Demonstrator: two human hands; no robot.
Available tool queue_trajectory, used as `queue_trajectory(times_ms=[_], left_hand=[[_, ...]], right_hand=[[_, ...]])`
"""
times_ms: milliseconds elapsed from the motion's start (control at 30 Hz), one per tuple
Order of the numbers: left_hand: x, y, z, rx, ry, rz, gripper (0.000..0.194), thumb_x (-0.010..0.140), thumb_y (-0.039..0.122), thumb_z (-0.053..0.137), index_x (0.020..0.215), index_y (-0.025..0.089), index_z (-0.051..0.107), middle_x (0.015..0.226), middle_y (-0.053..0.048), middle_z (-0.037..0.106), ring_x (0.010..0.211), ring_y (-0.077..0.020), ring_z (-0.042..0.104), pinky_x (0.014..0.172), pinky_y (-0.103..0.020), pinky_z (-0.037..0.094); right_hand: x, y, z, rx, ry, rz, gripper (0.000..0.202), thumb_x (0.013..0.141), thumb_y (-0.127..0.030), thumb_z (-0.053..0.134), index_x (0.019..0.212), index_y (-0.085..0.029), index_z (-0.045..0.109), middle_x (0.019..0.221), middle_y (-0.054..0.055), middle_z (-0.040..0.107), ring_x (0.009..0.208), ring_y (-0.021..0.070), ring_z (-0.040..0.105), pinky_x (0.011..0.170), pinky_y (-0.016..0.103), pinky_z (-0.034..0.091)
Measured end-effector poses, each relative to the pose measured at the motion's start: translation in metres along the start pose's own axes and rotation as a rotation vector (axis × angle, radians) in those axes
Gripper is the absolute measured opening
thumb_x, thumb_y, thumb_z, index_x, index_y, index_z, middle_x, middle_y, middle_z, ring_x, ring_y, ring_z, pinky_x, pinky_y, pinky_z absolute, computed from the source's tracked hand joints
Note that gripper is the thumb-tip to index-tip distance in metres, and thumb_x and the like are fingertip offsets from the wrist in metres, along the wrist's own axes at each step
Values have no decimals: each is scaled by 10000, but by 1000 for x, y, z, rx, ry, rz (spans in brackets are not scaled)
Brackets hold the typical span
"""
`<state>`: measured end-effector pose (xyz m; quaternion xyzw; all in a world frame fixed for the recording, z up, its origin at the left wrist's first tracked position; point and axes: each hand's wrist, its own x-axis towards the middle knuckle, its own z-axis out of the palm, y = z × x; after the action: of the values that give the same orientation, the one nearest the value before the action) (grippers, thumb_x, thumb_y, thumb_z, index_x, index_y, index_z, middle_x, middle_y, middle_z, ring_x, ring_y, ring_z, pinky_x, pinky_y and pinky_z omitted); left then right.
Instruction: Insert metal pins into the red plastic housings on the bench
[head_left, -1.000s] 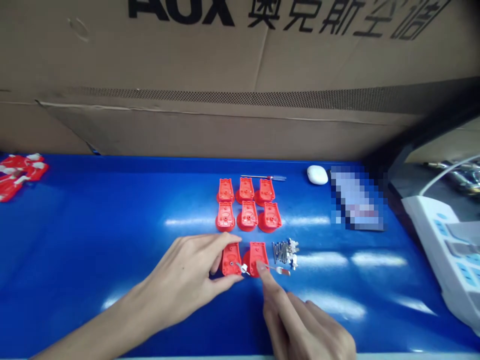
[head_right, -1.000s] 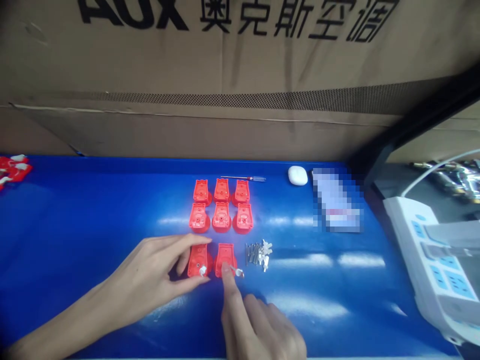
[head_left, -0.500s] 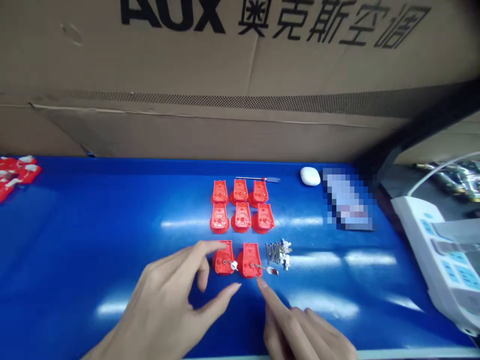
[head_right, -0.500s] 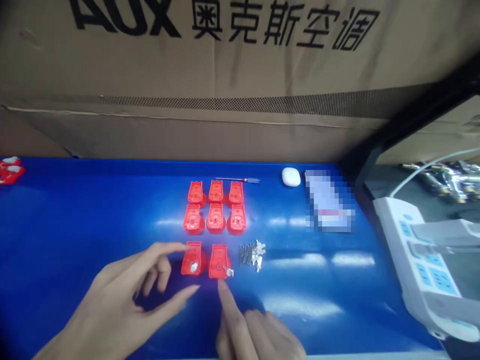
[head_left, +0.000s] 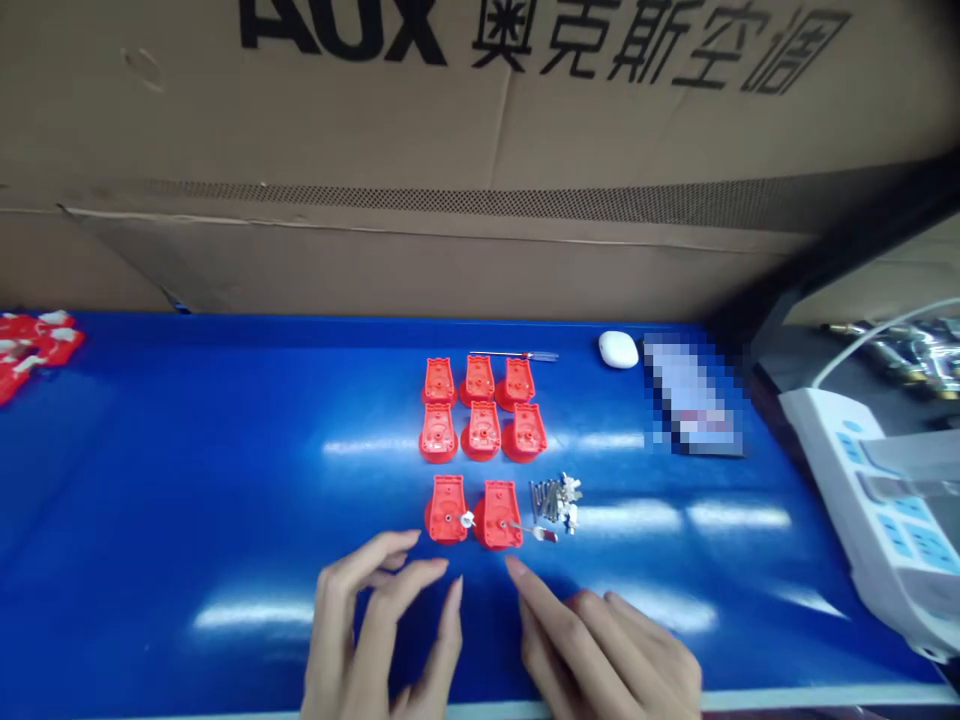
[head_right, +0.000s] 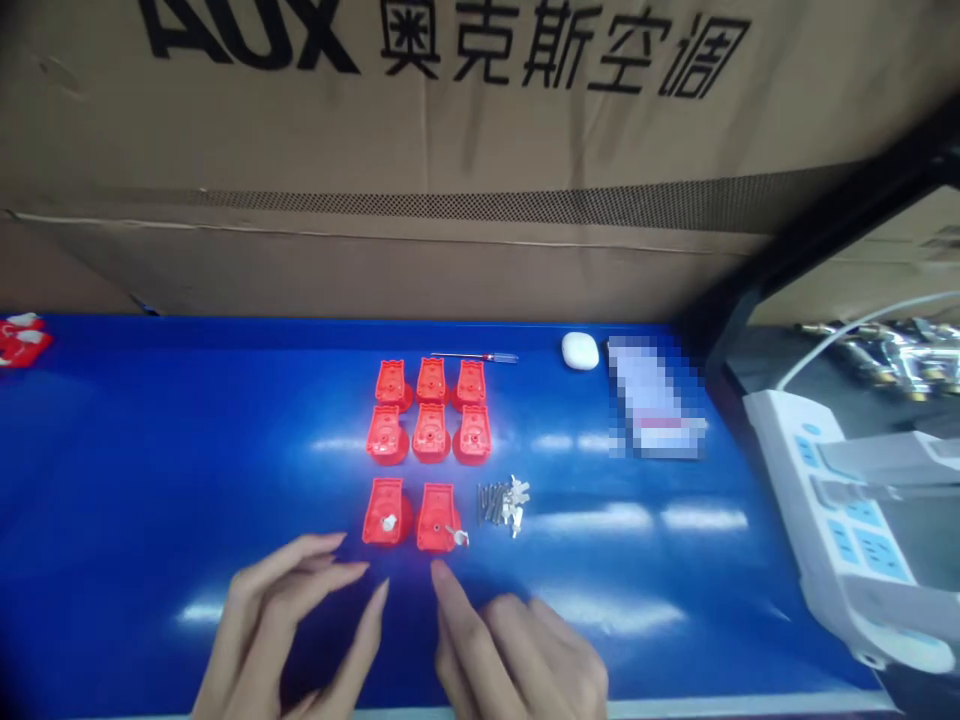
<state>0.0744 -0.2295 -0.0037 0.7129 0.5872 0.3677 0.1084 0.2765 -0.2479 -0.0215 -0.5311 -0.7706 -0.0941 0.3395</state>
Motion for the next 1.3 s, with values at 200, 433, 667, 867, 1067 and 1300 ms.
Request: queue_trajectory(times_ms=[200,433,667,867,1067,1300], left_hand=[[35,-11,0,-129,-241,-101,556,1048,261,714,1567,355,539,1373,-59,687,744,-137,644,733,-313,653],[45,-23,-5,-160,-316,-18,435,1083,267,691,1501,360,615,1321,-23,711,695,-115,606,791,-300,645],[70,-56,-30,15,-241,-29,476,1049,467,737,1495,339,626,1133,-19,778,851,-203,760,868,-372,680],[126,-87,-27,-116,-289,-15,652,954,565,832,1502,283,621,1369,-73,789,1087,-267,823,1029,-454,684],[173,-98,-10,-198,-348,37,704,945,469,861,1542,243,563,1403,-83,774,1119,-244,833,1071,-428,676],[189,-106,4,-219,-343,105,718,954,424,848,1571,258,520,1492,-102,728,1181,-264,815,1114,-467,646]], right_hand=[[6,6,9,-52,-60,-40,314,1070,-162,708,1376,-105,750,669,-39,617,493,107,515,533,334,386],[4,12,9,40,-129,-88,378,1041,-25,570,1388,-63,715,704,-20,583,569,139,549,562,343,366],[33,5,4,182,-169,-160,342,1135,-65,422,1156,-95,763,685,-26,584,563,126,493,560,344,296],[63,-8,27,150,-167,-278,282,1111,-73,489,1035,-137,752,692,-39,633,566,126,526,573,346,343],[92,-22,61,43,-144,-350,203,1048,-86,592,912,-174,715,702,-41,670,547,121,563,546,294,358],[115,-22,78,-82,-132,-349,277,1045,-46,499,859,-160,669,710,-25,673,589,120,620,602,271,412]])
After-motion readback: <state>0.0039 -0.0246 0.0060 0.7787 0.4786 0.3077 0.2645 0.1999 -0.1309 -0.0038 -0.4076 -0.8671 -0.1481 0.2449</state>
